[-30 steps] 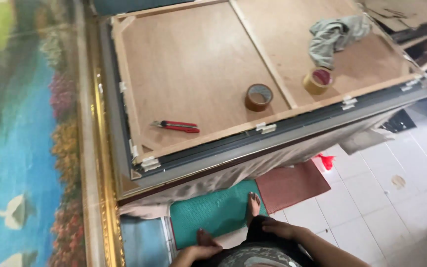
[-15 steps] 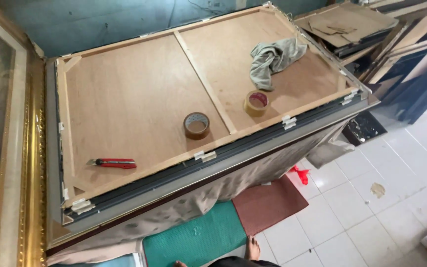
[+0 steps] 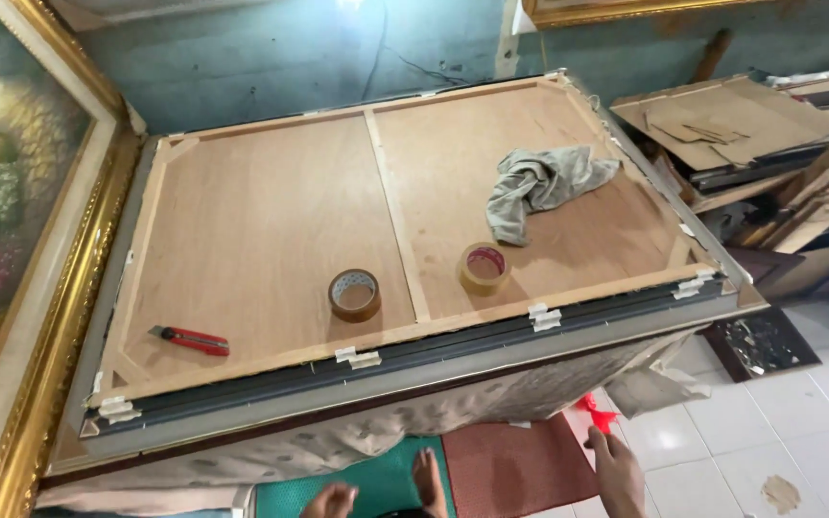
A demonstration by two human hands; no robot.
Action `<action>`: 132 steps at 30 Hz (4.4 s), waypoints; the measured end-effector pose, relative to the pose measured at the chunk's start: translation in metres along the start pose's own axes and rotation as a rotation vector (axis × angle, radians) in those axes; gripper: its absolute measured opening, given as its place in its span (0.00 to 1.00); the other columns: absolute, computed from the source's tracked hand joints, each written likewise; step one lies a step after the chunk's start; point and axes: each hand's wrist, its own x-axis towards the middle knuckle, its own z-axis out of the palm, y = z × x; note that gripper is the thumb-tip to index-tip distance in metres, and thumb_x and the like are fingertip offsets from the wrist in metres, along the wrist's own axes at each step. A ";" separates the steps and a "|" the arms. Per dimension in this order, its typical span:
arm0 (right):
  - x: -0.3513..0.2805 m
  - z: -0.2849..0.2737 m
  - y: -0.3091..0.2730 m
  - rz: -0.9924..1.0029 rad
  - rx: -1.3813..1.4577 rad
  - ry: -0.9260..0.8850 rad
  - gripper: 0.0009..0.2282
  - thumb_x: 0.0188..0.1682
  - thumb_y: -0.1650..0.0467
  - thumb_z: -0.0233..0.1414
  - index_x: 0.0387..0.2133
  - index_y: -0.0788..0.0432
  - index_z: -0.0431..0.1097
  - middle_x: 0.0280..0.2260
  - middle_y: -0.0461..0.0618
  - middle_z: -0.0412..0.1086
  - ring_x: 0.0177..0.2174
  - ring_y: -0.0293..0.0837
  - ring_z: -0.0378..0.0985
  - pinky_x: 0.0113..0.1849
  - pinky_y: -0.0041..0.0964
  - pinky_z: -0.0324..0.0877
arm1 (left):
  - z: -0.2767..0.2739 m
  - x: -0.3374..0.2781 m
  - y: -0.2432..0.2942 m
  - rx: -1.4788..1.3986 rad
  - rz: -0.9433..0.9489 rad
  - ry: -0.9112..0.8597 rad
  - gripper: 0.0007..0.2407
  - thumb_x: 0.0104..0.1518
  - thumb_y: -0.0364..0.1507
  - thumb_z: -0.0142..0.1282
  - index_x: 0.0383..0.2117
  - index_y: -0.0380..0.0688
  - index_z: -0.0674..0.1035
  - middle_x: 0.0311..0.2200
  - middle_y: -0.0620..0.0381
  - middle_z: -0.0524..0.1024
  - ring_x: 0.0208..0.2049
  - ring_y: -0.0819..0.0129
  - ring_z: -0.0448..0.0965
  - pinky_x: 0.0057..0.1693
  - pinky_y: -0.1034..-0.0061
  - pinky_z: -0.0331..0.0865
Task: The person assembles a large picture frame by attaching wooden strips to the back of the frame using a utility knife and tape. They then wipe the frame with a cloth.
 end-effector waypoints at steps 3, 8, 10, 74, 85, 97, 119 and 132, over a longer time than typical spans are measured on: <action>-0.017 0.002 -0.087 -0.324 0.162 0.027 0.15 0.42 0.61 0.41 0.20 0.59 0.70 0.23 0.48 0.69 0.29 0.44 0.68 0.34 0.38 0.59 | -0.072 -0.062 0.145 -0.085 0.231 0.142 0.13 0.47 0.43 0.43 0.28 0.54 0.77 0.30 0.64 0.74 0.34 0.72 0.73 0.43 0.77 0.64; -0.048 0.017 -0.211 -0.622 0.269 -0.092 0.13 0.43 0.62 0.45 0.14 0.55 0.63 0.14 0.42 0.59 0.19 0.35 0.59 0.25 0.31 0.54 | -0.111 -0.017 0.249 0.107 0.916 0.677 0.10 0.44 0.27 0.55 0.33 0.47 0.73 0.32 0.59 0.75 0.34 0.60 0.73 0.38 0.66 0.65; -0.053 0.022 -0.247 -0.583 0.238 -0.303 0.13 0.41 0.59 0.46 0.22 0.53 0.73 0.15 0.51 0.68 0.23 0.47 0.70 0.31 0.41 0.65 | -0.124 0.001 0.274 0.500 0.666 0.573 0.17 0.47 0.33 0.54 0.44 0.47 0.69 0.38 0.55 0.72 0.44 0.62 0.69 0.49 0.60 0.63; 0.170 -0.267 -0.073 -0.991 0.201 -0.157 0.17 0.34 0.74 0.55 0.39 0.56 0.64 0.30 0.49 0.74 0.34 0.39 0.77 0.35 0.32 0.72 | 0.241 -0.158 0.525 0.211 0.589 -0.226 0.20 0.40 0.25 0.39 0.44 0.53 0.64 0.34 0.48 0.74 0.36 0.42 0.69 0.36 0.60 0.60; 0.182 -0.271 -0.084 -0.794 -0.096 -0.332 0.15 0.33 0.73 0.48 0.37 0.51 0.62 0.23 0.40 0.71 0.28 0.41 0.74 0.29 0.38 0.66 | 0.240 -0.155 0.535 0.390 0.645 -0.303 0.14 0.44 0.25 0.43 0.39 0.49 0.64 0.32 0.48 0.74 0.32 0.44 0.71 0.33 0.62 0.59; 0.179 -0.264 -0.085 -0.937 0.266 -0.161 0.15 0.33 0.71 0.55 0.36 0.56 0.66 0.31 0.46 0.73 0.34 0.36 0.76 0.38 0.30 0.69 | 0.210 -0.159 0.546 0.158 0.679 -0.305 0.11 0.47 0.24 0.42 0.37 0.48 0.67 0.34 0.58 0.76 0.36 0.60 0.75 0.37 0.73 0.62; 0.162 -0.278 -0.102 -0.752 0.045 -0.184 0.12 0.29 0.68 0.50 0.29 0.52 0.63 0.21 0.37 0.70 0.23 0.39 0.72 0.28 0.35 0.63 | 0.228 -0.147 0.533 0.320 0.984 -0.161 0.17 0.48 0.25 0.43 0.46 0.41 0.61 0.30 0.40 0.72 0.29 0.38 0.69 0.29 0.54 0.58; 0.186 -0.277 -0.084 -0.569 0.083 -0.412 0.04 0.36 0.68 0.55 0.18 0.55 0.73 0.17 0.39 0.69 0.21 0.31 0.66 0.28 0.26 0.59 | 0.244 -0.136 0.520 0.496 1.048 -0.123 0.13 0.46 0.30 0.44 0.37 0.41 0.63 0.19 0.46 0.72 0.21 0.43 0.69 0.31 0.59 0.57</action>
